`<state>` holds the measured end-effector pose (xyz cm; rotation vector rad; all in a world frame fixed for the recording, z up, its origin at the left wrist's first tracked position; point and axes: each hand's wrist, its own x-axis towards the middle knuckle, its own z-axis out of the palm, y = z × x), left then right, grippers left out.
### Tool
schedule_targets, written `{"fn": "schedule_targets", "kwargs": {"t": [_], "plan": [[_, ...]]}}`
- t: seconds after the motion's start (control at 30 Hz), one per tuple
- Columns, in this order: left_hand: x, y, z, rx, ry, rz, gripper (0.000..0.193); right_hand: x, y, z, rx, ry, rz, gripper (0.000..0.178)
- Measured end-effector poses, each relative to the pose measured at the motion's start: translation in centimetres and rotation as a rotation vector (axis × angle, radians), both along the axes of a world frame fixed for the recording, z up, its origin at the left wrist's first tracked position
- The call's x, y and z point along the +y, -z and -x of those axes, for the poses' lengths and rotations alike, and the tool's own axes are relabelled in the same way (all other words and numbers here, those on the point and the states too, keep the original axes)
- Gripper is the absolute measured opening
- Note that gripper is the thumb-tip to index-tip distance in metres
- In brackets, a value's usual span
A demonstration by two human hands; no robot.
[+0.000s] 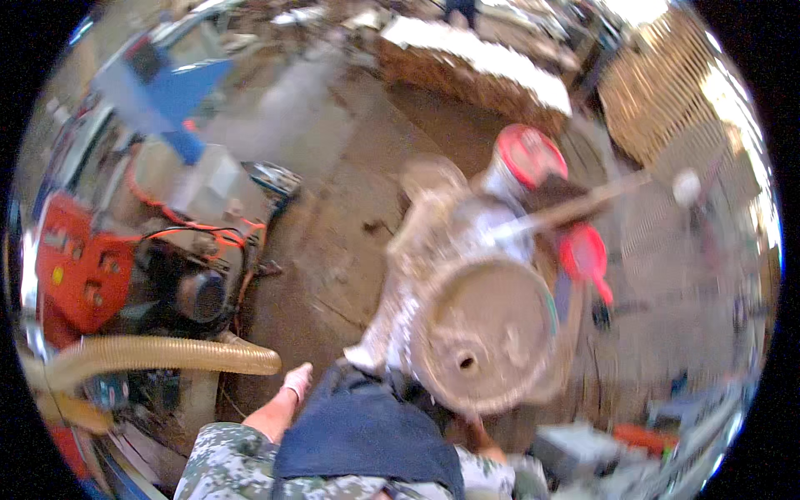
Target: The person repeatedly picks up bundles of light-colored wooden slats from a metal table and places them onto a moving conveyor belt. The person wears pink gloves and a camouflage shirt while performing this repetitive stacking task in a workshop environment.
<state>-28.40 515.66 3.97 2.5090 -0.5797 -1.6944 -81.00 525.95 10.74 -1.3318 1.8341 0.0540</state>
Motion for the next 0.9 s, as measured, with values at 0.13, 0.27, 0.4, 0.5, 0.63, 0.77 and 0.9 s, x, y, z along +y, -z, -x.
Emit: {"fn": "schedule_targets", "kwargs": {"t": [0.13, 0.27, 0.4, 0.5, 0.63, 0.77, 0.9], "plan": [[-1.6, -4.4, -1.2, -0.216, 0.459, 0.073, 0.064, 5.3, 1.9, -2.5, 0.084, -0.02, -0.024, 0.042], [-0.3, -0.1, -9.6, -0.3, 1.206, 0.161, 0.053, 7.1, 1.4, -7.2, 0.148, -0.037, -0.032, 0.042], [-3.5, 1.2, -12.7, -0.161, 1.022, 0.037, 0.064, 8.6, 4.6, -11.0, 0.108, 0.24, -0.05, 0.039], [-8.6, -1.7, -13.9, -0.054, 0.633, 0.045, 0.076, 5.1, 1.2, -14.3, 0.03, 0.368, -0.085, 0.039], [-19.4, -0.6, -19.1, 0.114, -0.003, -0.173, 0.045, -2.1, -3.7, -22.8, -0.129, 0.817, -0.463, 0.057], [-29.6, -2.3, -22.3, 0.267, -0.036, 0.035, 0.044, -6.7, -0.7, -28.0, -0.12, 0.506, -0.445, 0.061], [-41.1, -8.7, -21.9, 0.287, -0.076, 0.053, 0.035, -12.8, -2.5, -32.6, -0.047, 0.207, -0.332, 0.048]]}}
